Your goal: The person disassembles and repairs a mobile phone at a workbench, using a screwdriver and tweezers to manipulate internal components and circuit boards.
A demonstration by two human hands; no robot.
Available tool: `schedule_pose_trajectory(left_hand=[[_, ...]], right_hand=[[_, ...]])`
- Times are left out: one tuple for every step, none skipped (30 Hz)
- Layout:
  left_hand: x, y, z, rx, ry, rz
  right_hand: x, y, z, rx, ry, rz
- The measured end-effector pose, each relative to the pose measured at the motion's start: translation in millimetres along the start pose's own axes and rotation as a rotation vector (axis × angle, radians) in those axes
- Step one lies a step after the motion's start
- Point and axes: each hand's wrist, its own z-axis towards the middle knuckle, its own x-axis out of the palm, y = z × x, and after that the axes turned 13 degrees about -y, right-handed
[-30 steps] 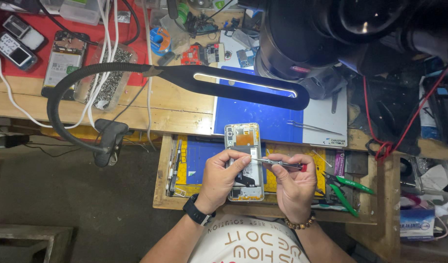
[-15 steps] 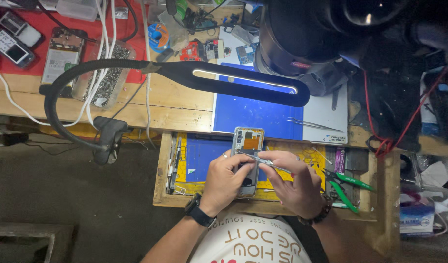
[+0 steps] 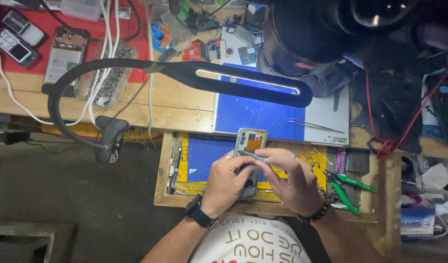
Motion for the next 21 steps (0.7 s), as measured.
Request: schedule_pose_trajectory(left_hand=[[0.4, 0.0, -0.3, -0.001, 0.000, 0.004], [0.4, -0.2, 0.0, 0.003, 0.002, 0.000], [0.5, -0.5, 0.2, 0.007, 0.003, -0.004], [0.4, -1.1, 0.7, 0.011, 0.003, -0.008], [0.2, -1.8, 0.8, 0.016, 0.006, 0.013], [-0.4, -2.8, 1.5, 0.020, 0.010, 0.032], [-0.7, -3.8, 2.1, 0.024, 0.015, 0.051], [-1.1, -5.0, 2.3, 0.003, 0.028, 0.063], [-1.3, -6.3, 1.9, -0.018, 0.042, 0.074], [-1.5, -7.2, 2.2, -0.039, 0.057, 0.084], [-1.0, -7.6, 2.6, -0.014, 0.047, 0.060], [-0.5, -7.5, 3.4, 0.011, 0.036, 0.036], [0.5, -6.8, 4.3, 0.037, 0.026, 0.013], [1.5, -5.0, 7.3, 0.018, 0.030, 0.020], [3.0, -2.5, 11.0, -0.001, 0.032, 0.026], [4.3, 0.3, 13.8, -0.026, 0.031, 0.034], [5.3, 3.9, 16.9, -0.051, 0.045, 0.056], [6.3, 8.1, 22.7, -0.073, 0.060, 0.076], [7.7, 12.3, 27.1, -0.092, 0.076, 0.095], [8.7, 16.2, 29.9, -0.117, 0.071, 0.050], [10.1, 20.1, 32.9, -0.141, 0.068, 0.003]], right_hand=[[-0.1, 0.0, 0.8, -0.005, 0.005, -0.007], [-0.4, 0.5, 2.4, -0.010, 0.010, -0.009], [-1.1, 1.5, 4.1, -0.015, 0.016, -0.010], [-1.8, 2.6, 6.5, -0.022, 0.022, -0.010], [-3.8, 3.1, 9.6, -0.045, 0.057, 0.016], [-6.3, 2.7, 14.6, -0.068, 0.092, 0.040], [-8.6, 2.3, 19.8, -0.091, 0.126, 0.065], [-10.3, 2.3, 25.1, -0.115, 0.144, 0.035], [-12.2, 2.5, 30.3, -0.138, 0.162, 0.005], [-13.3, 3.4, 36.2, -0.160, 0.178, -0.027], [-14.5, 5.1, 41.2, -0.139, 0.206, -0.071], [-15.7, 7.2, 46.2, -0.117, 0.234, -0.114], [-17.5, 9.0, 51.6, -0.097, 0.260, -0.158], [-19.0, 9.6, 58.6, -0.123, 0.275, -0.109], [-20.6, 9.8, 65.8, -0.149, 0.293, -0.059], [-20.8, 9.8, 72.8, -0.173, 0.314, -0.004], [-17.0, 9.6, 78.8, -0.135, 0.434, -0.149], [-10.6, 8.6, 85.8, -0.098, 0.551, -0.299], [-7.3, 7.5, 92.6, -0.061, 0.665, -0.451], [-5.0, 7.0, 98.6, -0.145, 0.573, -0.312], [-1.1, 6.3, 104.0, -0.229, 0.478, -0.176]])
